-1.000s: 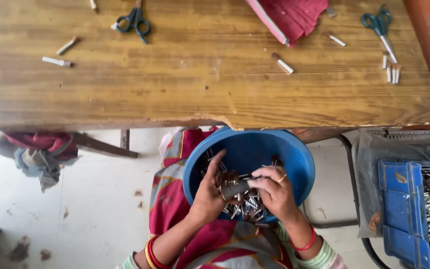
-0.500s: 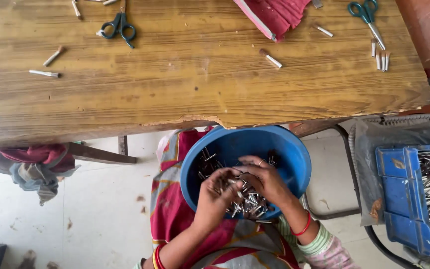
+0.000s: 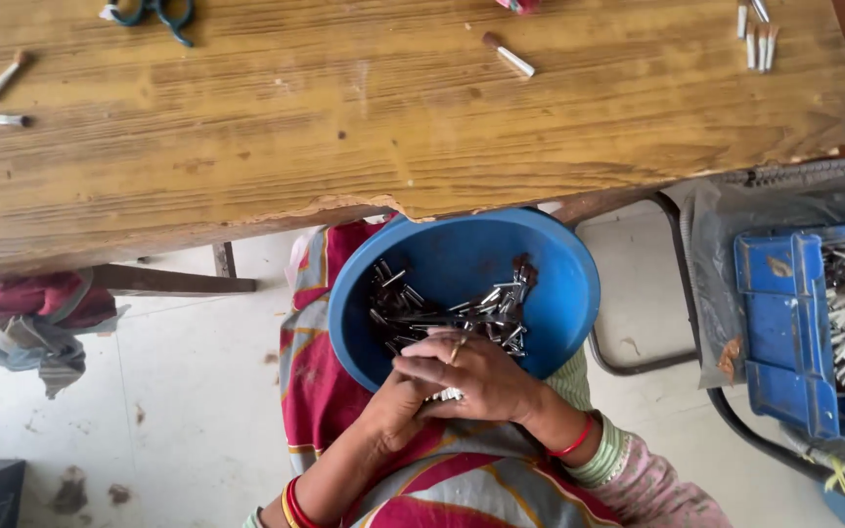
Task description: The recorder sorts and inspects small manufactured components from a blue bowl at a workstation.
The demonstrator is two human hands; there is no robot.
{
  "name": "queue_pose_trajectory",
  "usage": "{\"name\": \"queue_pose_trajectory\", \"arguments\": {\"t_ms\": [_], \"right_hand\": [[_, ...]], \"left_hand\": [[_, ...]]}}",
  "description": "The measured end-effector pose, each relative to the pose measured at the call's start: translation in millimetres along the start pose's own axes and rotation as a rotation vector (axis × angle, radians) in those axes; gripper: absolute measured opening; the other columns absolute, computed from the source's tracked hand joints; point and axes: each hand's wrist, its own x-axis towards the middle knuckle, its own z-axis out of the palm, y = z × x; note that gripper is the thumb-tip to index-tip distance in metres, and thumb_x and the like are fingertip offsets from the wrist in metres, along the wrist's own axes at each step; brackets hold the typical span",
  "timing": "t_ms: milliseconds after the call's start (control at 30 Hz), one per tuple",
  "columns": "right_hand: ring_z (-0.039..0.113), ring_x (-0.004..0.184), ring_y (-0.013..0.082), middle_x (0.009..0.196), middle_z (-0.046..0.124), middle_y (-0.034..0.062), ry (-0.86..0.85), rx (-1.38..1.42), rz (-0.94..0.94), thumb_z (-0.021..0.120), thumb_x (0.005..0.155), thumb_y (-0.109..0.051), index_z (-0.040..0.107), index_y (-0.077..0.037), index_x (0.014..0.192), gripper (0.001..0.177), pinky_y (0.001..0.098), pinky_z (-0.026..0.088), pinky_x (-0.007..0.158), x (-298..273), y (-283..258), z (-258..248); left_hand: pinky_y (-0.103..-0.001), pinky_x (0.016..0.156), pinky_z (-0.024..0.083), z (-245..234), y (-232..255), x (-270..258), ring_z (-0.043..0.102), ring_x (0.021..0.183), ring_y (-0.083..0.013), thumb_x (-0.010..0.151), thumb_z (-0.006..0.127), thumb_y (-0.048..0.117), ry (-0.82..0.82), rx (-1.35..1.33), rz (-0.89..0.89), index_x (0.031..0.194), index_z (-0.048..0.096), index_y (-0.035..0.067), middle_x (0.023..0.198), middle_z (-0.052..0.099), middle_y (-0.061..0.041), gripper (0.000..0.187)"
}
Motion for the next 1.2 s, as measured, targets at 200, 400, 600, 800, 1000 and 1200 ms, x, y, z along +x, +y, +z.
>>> {"name": "queue_pose_trajectory", "arguments": {"t_ms": [200, 400, 600, 800, 1000, 1200], "right_hand": [[0.071, 0.100, 0.0342, 0.118, 0.070, 0.0108, 0.077, -0.033, 0.443, 0.073, 0.092, -0.026, 0.071, -0.011, 0.118, 0.030, 0.0409, 0.058, 0.084, -3, 47, 3], [0.070, 0.089, 0.0367, 0.106, 0.068, 0.0144, -0.020, -0.176, 0.510, 0.071, 0.084, -0.005, 0.075, -0.009, 0.106, 0.023, 0.0433, 0.057, 0.073, -38, 87, 39], [0.069, 0.081, 0.0289, 0.095, 0.070, 0.0081, 0.314, 0.057, 0.479, 0.070, 0.090, -0.002, 0.073, -0.008, 0.109, 0.020, 0.0395, 0.055, 0.072, -9, 42, -11], [0.069, 0.086, 0.0295, 0.094, 0.073, 0.0053, 0.147, -0.281, 0.370, 0.067, 0.079, 0.003, 0.078, -0.013, 0.099, 0.028, 0.0386, 0.056, 0.075, -2, 31, -7], [0.072, 0.092, 0.0314, 0.099, 0.072, 0.0072, 0.315, -0.075, 0.285, 0.066, 0.083, 0.007, 0.073, -0.009, 0.099, 0.023, 0.0407, 0.057, 0.080, -4, 25, -4], [0.070, 0.097, 0.0274, 0.105, 0.072, 0.0078, 0.254, -0.043, 0.368, 0.067, 0.088, 0.003, 0.074, -0.010, 0.100, 0.019, 0.0374, 0.055, 0.083, -18, 36, -4]], "left_hand": [[-0.046, 0.086, 0.064, -3, 32, -2, 0.068, 0.100, -0.0233, 0.100, 0.058, 0.011, -0.040, -0.138, 0.256, 0.141, 0.051, 0.016, 0.108, 0.066, -0.009, 0.042], [-0.045, 0.088, 0.064, -13, 32, 1, 0.072, 0.103, -0.0247, 0.099, 0.059, 0.009, 0.004, -0.067, 0.291, 0.141, 0.045, 0.013, 0.115, 0.069, -0.011, 0.044], [-0.034, 0.081, 0.065, 0, 45, 5, 0.072, 0.102, -0.0212, 0.098, 0.062, 0.009, -0.039, 0.075, 0.305, 0.155, 0.040, 0.013, 0.117, 0.070, -0.010, 0.062], [-0.031, 0.074, 0.064, 27, 48, -12, 0.071, 0.094, -0.0189, 0.091, 0.065, -0.010, -0.114, 0.389, 0.515, 0.162, 0.020, 0.020, 0.116, 0.069, -0.012, 0.089], [-0.031, 0.068, 0.066, 24, 53, -17, 0.072, 0.095, -0.0188, 0.085, 0.068, -0.013, -0.095, 0.370, 0.525, 0.155, 0.024, 0.014, 0.115, 0.066, -0.009, 0.087], [-0.031, 0.066, 0.063, 44, 60, -32, 0.069, 0.091, -0.0183, 0.089, 0.067, -0.010, -0.088, 0.368, 0.556, 0.160, 0.023, 0.017, 0.110, 0.065, -0.013, 0.088]]}}
